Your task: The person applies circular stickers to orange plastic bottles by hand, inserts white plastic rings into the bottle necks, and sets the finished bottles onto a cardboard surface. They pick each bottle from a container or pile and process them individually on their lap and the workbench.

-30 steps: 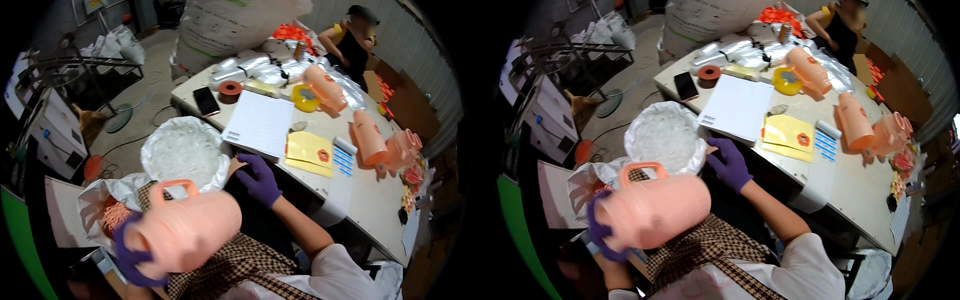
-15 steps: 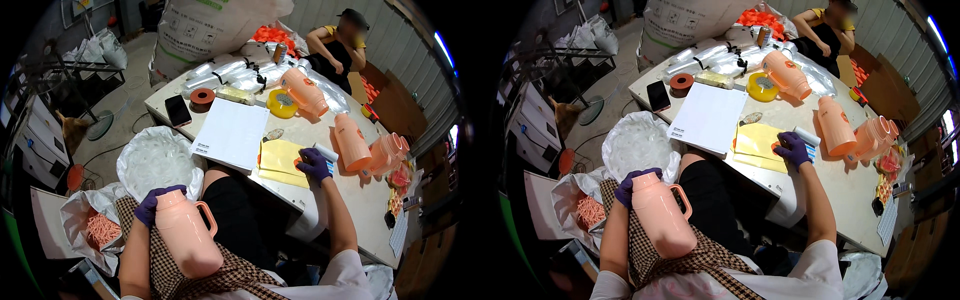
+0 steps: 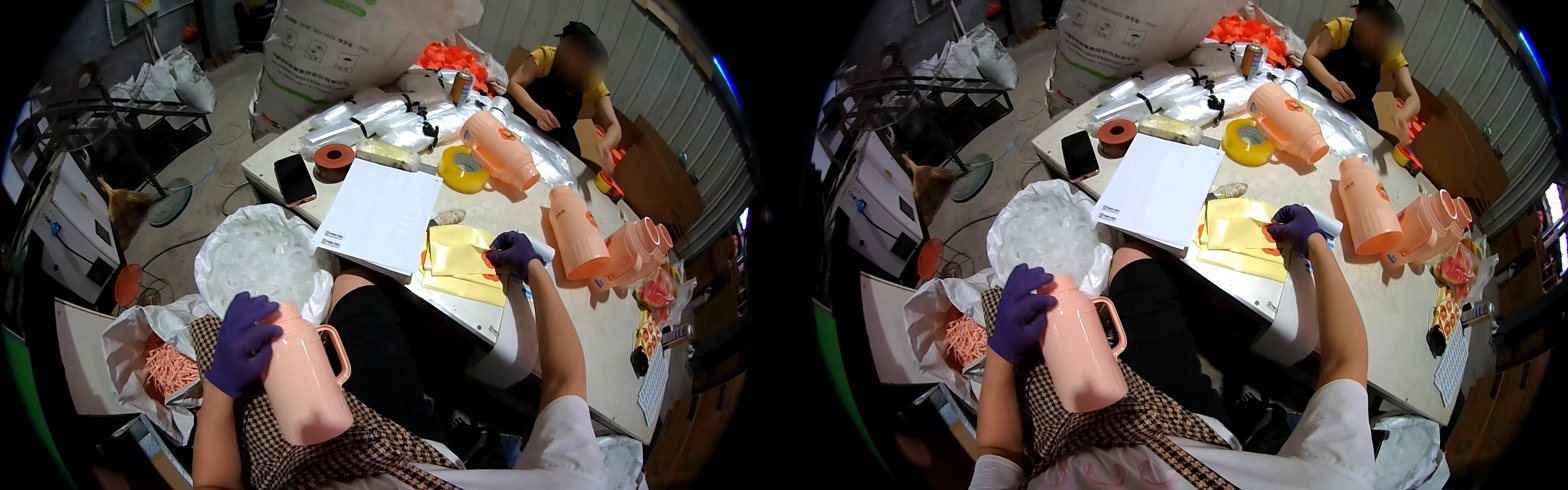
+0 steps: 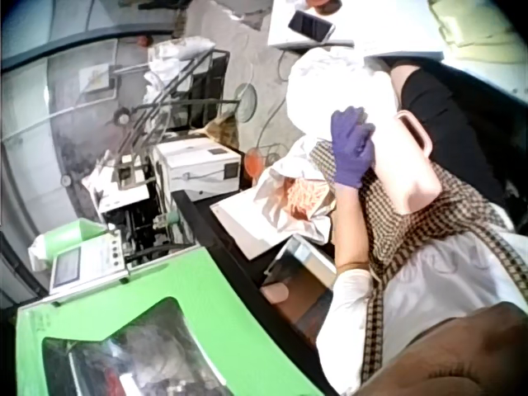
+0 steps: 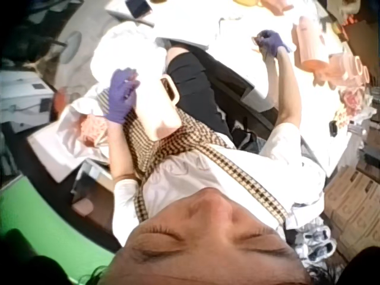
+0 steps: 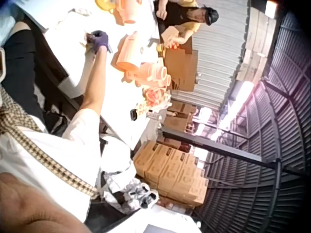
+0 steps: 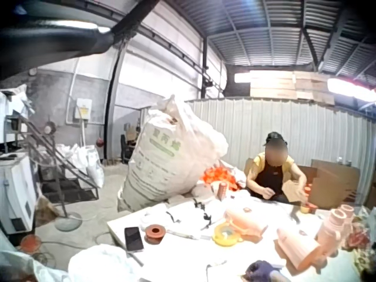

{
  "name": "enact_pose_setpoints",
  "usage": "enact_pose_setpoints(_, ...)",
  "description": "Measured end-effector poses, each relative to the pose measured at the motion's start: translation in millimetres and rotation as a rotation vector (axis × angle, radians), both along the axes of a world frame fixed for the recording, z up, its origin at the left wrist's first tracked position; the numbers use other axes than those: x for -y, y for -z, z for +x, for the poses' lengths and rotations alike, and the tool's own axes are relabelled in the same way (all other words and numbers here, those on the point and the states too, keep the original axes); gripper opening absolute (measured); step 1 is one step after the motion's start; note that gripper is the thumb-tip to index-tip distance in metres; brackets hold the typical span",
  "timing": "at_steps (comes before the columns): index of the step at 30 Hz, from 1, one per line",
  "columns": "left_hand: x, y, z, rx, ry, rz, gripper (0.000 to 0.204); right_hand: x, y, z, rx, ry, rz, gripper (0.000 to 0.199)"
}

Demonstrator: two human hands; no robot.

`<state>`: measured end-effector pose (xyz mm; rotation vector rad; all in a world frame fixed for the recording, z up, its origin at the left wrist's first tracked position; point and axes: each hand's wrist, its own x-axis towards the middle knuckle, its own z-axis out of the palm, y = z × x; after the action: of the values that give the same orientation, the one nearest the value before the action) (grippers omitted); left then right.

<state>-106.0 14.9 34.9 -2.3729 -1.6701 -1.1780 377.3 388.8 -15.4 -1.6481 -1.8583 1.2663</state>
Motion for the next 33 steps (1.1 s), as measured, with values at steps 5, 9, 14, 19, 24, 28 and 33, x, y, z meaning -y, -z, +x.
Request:
enact_pose_setpoints(5,-9.8,-14.5,57.1,0.083,0.129,-0.090,0.045,18.4,20.1,16.6,-0.184,-0.010,0.252,0.026)
enact_pose_setpoints(9,-88.9,5.4,119.5,-0.007,0.401,-0.030,0.057,37.8,39.2,21.5,-0.469,-0.035,0.357,0.021)
enact_pose_setpoints(14,-203.1,29.0,209.3,-0.505,0.207,-0.156,0.064,39.3,36.4,18.3,-0.255,-0.037,0.491,0.016)
enact_pose_setpoints(19,-239.5,39.8,249.3,-0.496,0.098,-0.563,0.060,88.4,-31.3,46.8,-0.102,-0.171,1.048,0.025)
enact_pose_setpoints(24,-222.8,23.6,240.2,-0.524,0.075,-0.440,0.046,181.4,-106.1,29.6,-0.925,-0.125,0.930,0.006)
enact_pose_setpoints(28,-159.5,-9.0,175.1,-0.214,-0.031,-0.004,0.040,244.2,-95.3,-61.1,-0.734,-0.245,0.623,0.020)
enact_pose_setpoints(33,-27.4,-31.5,15.6,0.254,-0.349,0.218,0.037,289.4,-55.3,-191.6,-0.706,-0.332,-0.077,0.086)
